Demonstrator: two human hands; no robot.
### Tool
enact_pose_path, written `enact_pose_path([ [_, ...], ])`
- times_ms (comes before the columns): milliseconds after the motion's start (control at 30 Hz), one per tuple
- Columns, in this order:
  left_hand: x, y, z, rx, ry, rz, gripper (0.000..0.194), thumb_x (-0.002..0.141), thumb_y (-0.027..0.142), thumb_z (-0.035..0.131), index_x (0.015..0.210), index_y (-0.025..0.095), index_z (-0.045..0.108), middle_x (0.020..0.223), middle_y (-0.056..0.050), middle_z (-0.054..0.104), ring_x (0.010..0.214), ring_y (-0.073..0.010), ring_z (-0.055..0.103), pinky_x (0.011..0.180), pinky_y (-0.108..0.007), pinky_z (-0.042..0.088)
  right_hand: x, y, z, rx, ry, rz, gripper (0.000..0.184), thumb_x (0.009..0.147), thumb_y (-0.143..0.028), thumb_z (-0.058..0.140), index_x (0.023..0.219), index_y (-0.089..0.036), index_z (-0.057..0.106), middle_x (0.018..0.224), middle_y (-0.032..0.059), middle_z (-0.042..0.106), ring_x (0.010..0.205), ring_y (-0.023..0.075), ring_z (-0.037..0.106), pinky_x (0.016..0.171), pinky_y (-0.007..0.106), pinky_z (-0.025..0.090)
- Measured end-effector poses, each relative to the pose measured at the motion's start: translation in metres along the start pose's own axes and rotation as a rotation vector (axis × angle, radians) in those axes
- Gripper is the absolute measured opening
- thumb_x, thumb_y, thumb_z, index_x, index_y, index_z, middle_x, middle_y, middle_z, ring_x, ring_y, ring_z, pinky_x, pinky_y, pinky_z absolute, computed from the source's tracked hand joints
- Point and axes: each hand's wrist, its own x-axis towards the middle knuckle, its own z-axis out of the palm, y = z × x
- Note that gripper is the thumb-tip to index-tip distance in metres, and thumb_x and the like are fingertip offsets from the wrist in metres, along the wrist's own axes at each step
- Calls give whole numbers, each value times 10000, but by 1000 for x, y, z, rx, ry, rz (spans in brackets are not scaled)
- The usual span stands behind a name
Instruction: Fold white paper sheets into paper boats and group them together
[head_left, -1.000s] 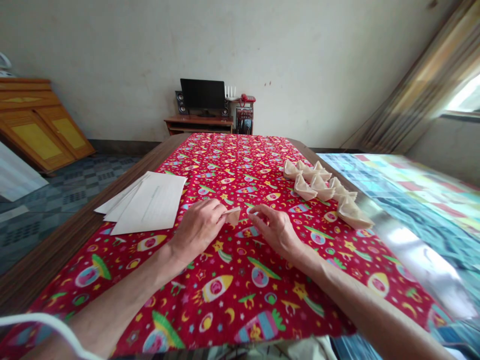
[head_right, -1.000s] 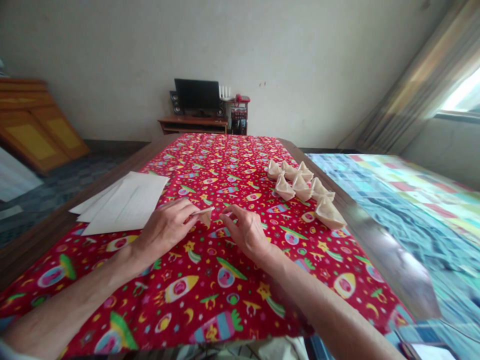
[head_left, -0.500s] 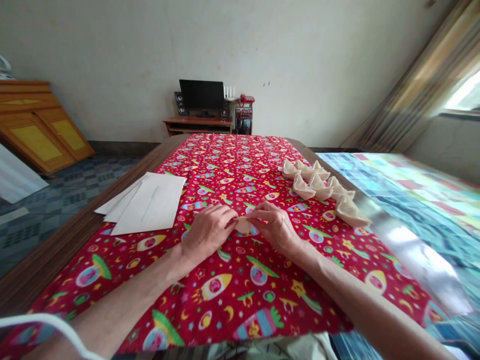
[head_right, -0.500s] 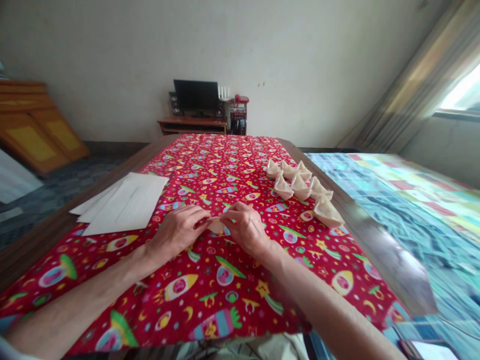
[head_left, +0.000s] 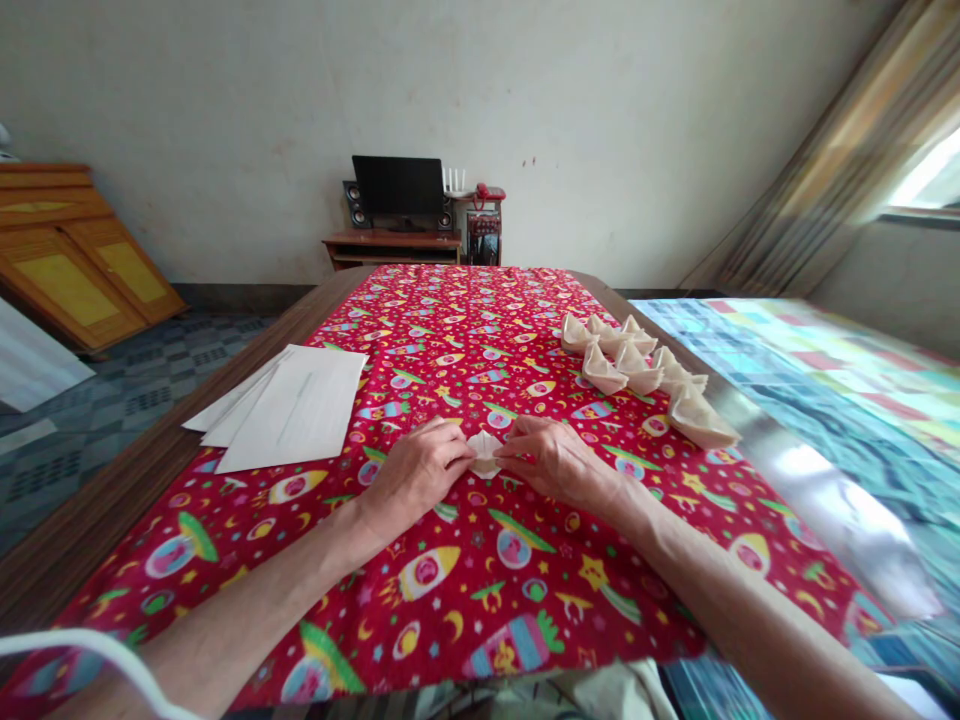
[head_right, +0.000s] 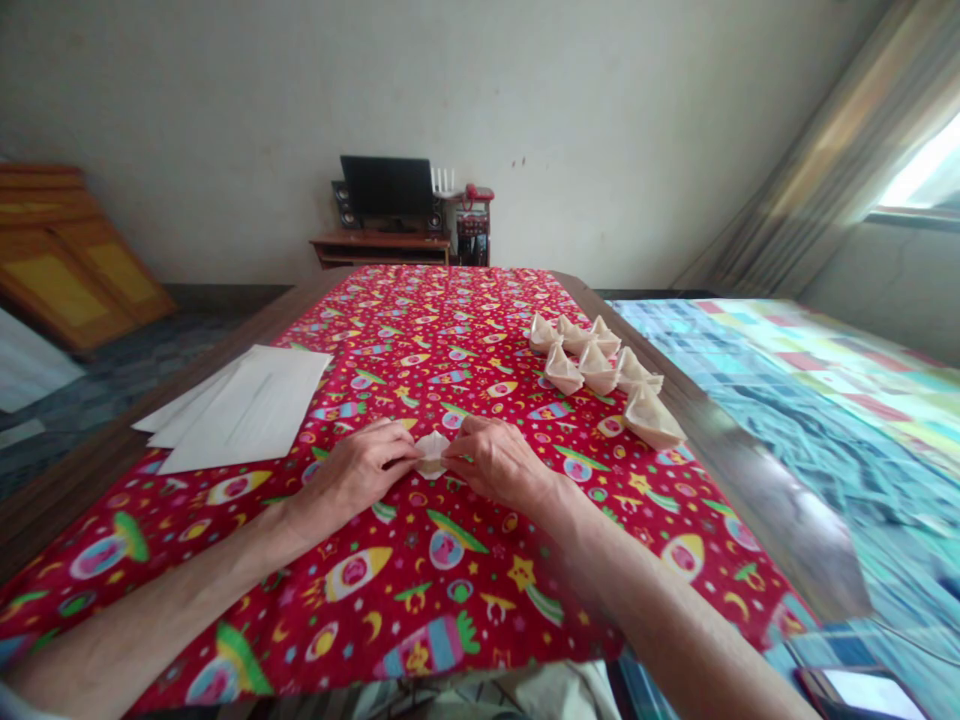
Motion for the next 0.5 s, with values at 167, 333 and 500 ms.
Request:
enact_pose_path([
  [167, 0, -4, 3, -174, 13, -169, 72, 781, 131, 666, 721, 153, 635, 751, -6, 593, 711, -130, 569, 664, -234, 431, 2, 1, 6, 14, 18, 130, 167, 872, -271, 558, 806, -207, 697, 809, 34, 650, 659, 107, 554, 574, 203, 337],
  [333, 1, -8, 3, -199, -25, -289, 82, 801, 189, 655, 724, 162, 670, 744, -5, 558, 666, -121, 548, 628, -234, 409, 5, -2, 15, -64, 60, 208, 181, 881, -310, 529, 807, -223, 669, 795, 9, 662, 672, 113, 578, 571, 210, 331],
  [500, 2, -7, 3, -145, -37, -290, 135, 829, 219, 611, 712, 161, 645, 720, -4, 545, 652, -121, 536, 611, -236, 396, 7, -6, 20, -105, 77, 268, 172, 883, -332, 527, 842, -203, 634, 823, 22, 673, 730, 128, 599, 626, 219, 354],
])
